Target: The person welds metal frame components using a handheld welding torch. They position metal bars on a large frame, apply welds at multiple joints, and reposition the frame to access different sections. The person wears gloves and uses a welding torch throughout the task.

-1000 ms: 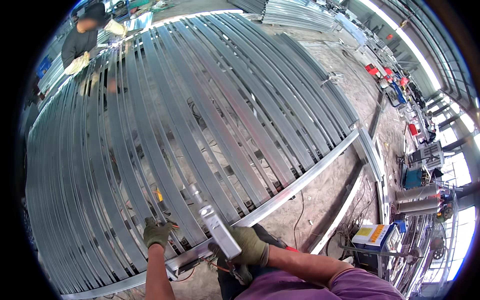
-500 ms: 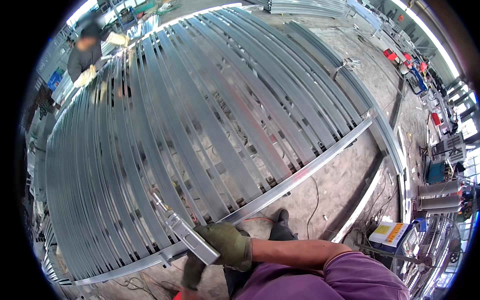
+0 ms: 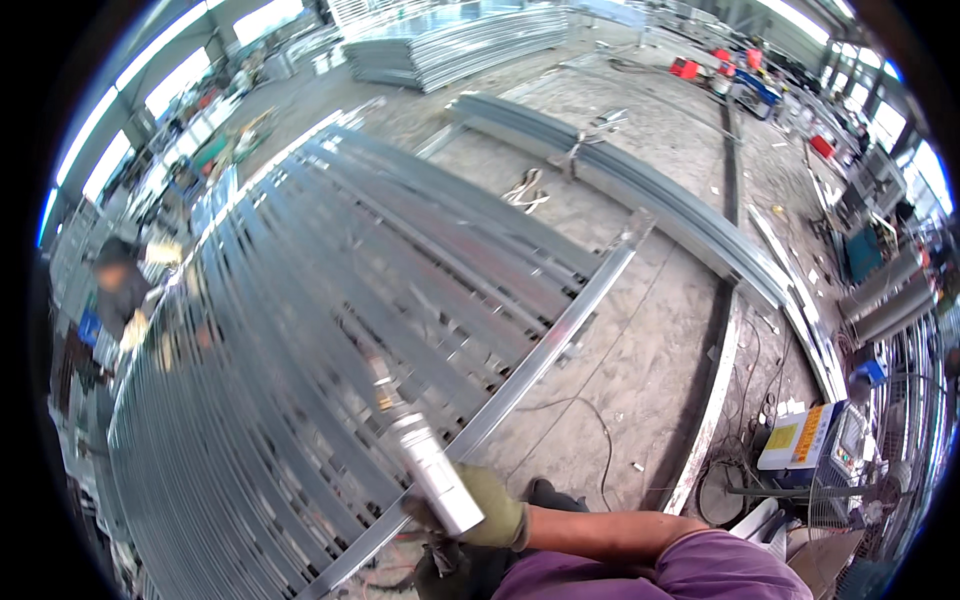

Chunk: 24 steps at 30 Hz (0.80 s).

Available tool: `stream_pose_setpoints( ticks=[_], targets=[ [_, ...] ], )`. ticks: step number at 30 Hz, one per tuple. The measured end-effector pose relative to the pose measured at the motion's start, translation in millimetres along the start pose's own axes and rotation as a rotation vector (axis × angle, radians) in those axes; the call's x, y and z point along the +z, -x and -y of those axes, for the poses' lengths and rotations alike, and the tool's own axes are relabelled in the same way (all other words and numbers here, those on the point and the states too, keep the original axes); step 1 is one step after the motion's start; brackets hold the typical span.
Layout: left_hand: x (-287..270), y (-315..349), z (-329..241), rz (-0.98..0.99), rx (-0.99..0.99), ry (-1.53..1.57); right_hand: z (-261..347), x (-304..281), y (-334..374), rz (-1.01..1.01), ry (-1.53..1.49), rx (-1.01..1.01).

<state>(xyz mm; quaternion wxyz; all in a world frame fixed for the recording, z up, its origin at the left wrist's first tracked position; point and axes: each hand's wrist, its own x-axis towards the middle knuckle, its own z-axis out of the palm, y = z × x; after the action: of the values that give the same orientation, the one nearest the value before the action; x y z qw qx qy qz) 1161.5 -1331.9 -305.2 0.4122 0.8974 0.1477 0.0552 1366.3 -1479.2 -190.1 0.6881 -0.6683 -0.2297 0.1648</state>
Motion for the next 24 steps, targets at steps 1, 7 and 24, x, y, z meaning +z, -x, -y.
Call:
stream_pose_setpoints(
  ticks=[1,7,24],
  targets=[
    [1.0,-9.8,-19.1,0.022,0.038,-0.02,10.6,-29.0,4.5,-0.079,-0.25,0.181],
    [2.3,-75.4,-156.4,0.092,0.374,-0.157,40.7,-183.6,65.3,-0.738,0.083,0.285],
    [128.8,-191.3,-287.2,0.938,0.112,-0.256,15.1,-361.4,121.4,-1.357,-0.297,0.387]
  ],
)
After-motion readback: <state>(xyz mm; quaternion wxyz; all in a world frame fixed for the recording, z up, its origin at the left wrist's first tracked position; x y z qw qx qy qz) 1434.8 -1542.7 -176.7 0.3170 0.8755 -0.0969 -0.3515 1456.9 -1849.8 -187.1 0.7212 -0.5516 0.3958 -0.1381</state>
